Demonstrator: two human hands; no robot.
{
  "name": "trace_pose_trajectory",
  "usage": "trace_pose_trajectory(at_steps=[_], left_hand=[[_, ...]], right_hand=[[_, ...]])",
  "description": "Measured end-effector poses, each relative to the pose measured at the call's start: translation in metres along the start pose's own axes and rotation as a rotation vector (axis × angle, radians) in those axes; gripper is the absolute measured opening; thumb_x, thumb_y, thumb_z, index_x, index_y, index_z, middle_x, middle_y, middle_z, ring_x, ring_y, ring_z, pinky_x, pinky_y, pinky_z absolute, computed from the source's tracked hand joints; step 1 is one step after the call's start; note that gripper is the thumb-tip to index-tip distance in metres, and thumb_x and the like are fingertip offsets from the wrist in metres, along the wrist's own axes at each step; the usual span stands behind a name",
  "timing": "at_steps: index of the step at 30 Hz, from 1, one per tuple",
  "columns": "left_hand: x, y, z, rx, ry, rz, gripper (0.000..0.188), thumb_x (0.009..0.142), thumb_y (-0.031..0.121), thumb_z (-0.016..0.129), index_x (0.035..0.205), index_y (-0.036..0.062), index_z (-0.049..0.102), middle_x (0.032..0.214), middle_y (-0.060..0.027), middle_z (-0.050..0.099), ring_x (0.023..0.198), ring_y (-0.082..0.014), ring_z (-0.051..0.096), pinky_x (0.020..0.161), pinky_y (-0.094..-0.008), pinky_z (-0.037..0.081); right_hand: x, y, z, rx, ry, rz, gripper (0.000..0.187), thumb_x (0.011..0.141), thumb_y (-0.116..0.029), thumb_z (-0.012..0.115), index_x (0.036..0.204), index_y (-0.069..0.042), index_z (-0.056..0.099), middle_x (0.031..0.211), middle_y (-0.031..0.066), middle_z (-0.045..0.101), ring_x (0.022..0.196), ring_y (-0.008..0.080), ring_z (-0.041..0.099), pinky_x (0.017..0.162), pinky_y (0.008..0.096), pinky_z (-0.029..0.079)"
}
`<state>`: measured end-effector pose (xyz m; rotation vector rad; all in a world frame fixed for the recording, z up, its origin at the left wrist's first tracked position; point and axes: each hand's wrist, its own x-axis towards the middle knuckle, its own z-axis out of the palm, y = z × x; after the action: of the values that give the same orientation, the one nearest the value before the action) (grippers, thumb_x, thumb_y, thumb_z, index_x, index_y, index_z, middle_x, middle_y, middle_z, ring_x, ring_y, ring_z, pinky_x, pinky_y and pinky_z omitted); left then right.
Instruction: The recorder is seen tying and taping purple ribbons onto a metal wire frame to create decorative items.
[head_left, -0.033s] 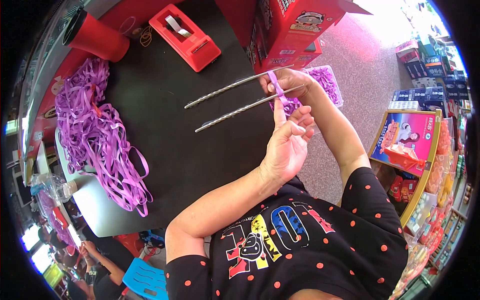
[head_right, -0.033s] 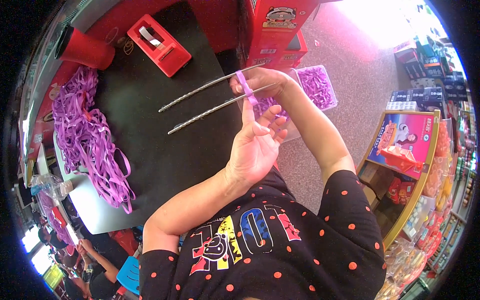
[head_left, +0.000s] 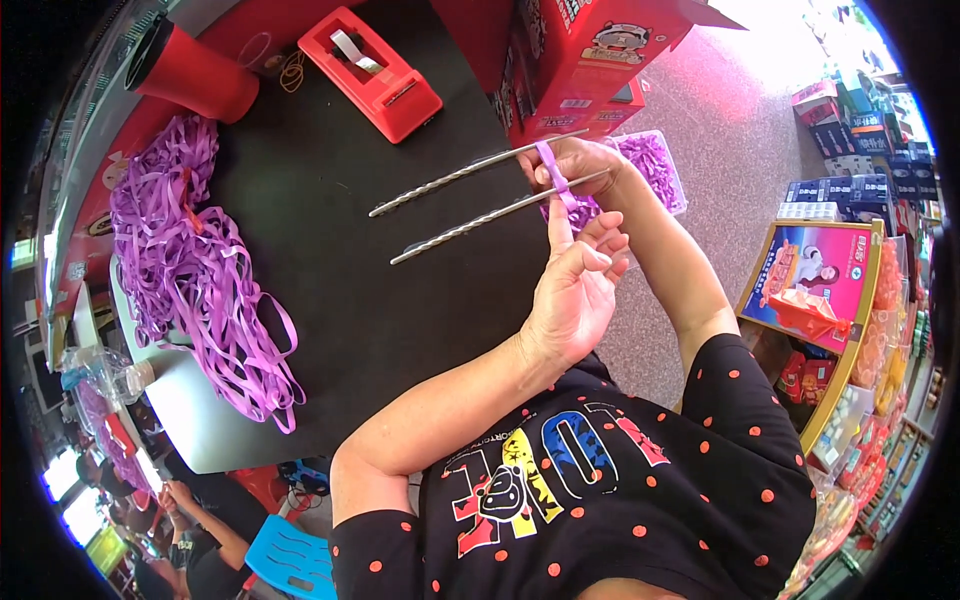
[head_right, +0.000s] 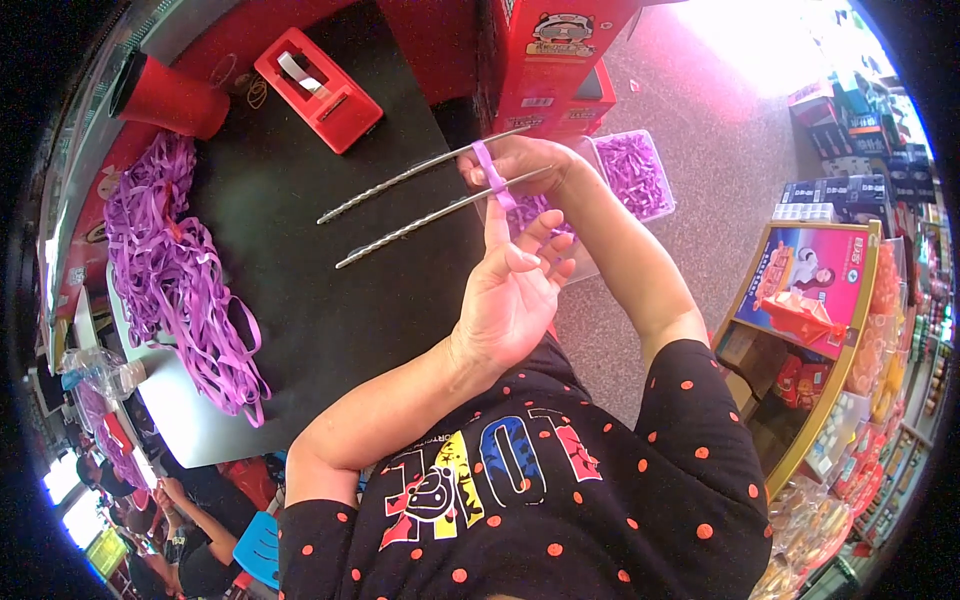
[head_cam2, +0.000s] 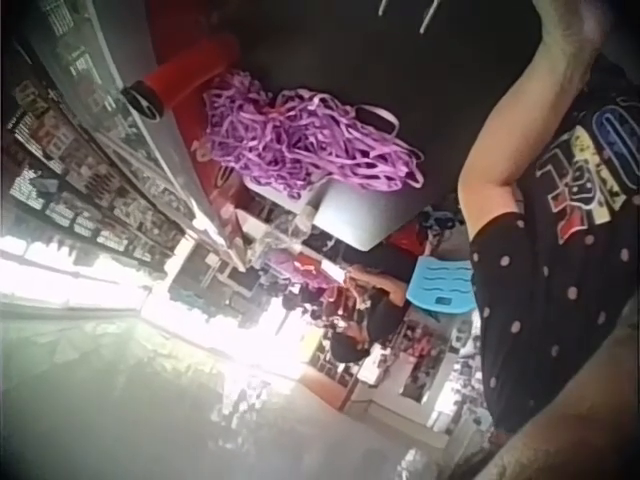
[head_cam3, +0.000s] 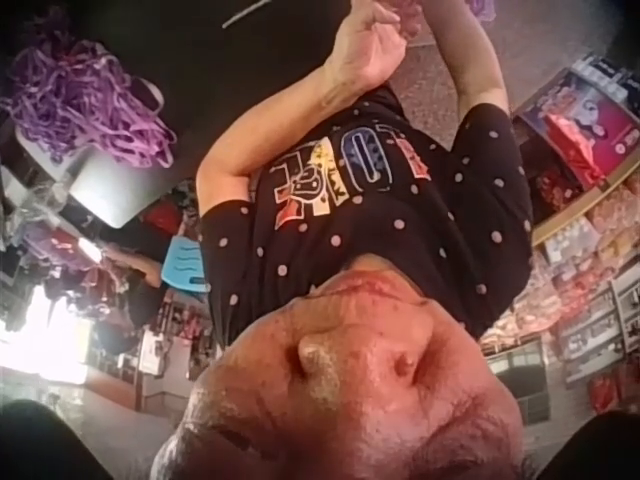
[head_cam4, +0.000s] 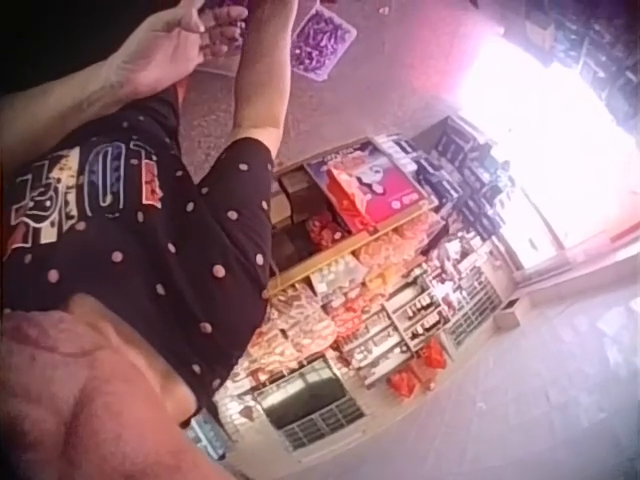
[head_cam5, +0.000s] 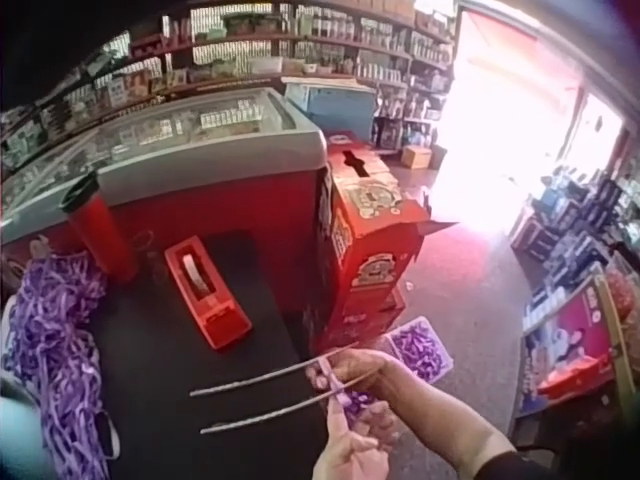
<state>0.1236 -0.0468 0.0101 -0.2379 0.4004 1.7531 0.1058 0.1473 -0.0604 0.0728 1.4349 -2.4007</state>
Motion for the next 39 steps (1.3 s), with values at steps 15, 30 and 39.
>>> trace_pose_trajectory(at_steps=[15,30,39], left_hand=[[0.001,-0.001,0.0,0.02,-0.029,0.012,0.099,0.073,0.005,0.052,0.149,0.029,-0.006,0.114,-0.0026,0.05,0.102,-0.0172,0.046,0.091,-0.0348,0.032],[0.001,-0.001,-0.003,0.055,-0.06,0.093,0.087,0.074,0.005,0.051,0.147,0.0322,0.012,0.109,-0.0052,0.055,0.099,-0.0207,0.052,0.09,-0.0383,0.038],[-0.065,0.031,0.041,0.163,-0.025,-0.03,0.069,0.083,0.008,0.048,0.147,0.0165,0.022,0.106,-0.0087,0.057,0.097,-0.0199,0.056,0.082,-0.0375,0.045]], right_hand=[[-0.055,-0.069,0.082,-1.155,0.737,-0.365,0.016,0.079,-0.011,0.066,0.094,-0.007,0.069,0.088,0.0045,0.062,0.079,0.0146,0.06,0.074,0.0308,0.048],[-0.059,-0.061,0.058,-1.472,0.674,-0.582,0.034,0.082,0.001,0.056,0.114,-0.007,0.065,0.113,0.007,0.058,0.106,0.02,0.055,0.089,0.0298,0.045],[-0.02,-0.065,0.036,-0.921,0.443,-0.066,0.026,0.084,-0.016,0.067,0.1,0.004,0.067,0.082,0.0026,0.067,0.077,0.0068,0.057,0.069,0.0245,0.046]])
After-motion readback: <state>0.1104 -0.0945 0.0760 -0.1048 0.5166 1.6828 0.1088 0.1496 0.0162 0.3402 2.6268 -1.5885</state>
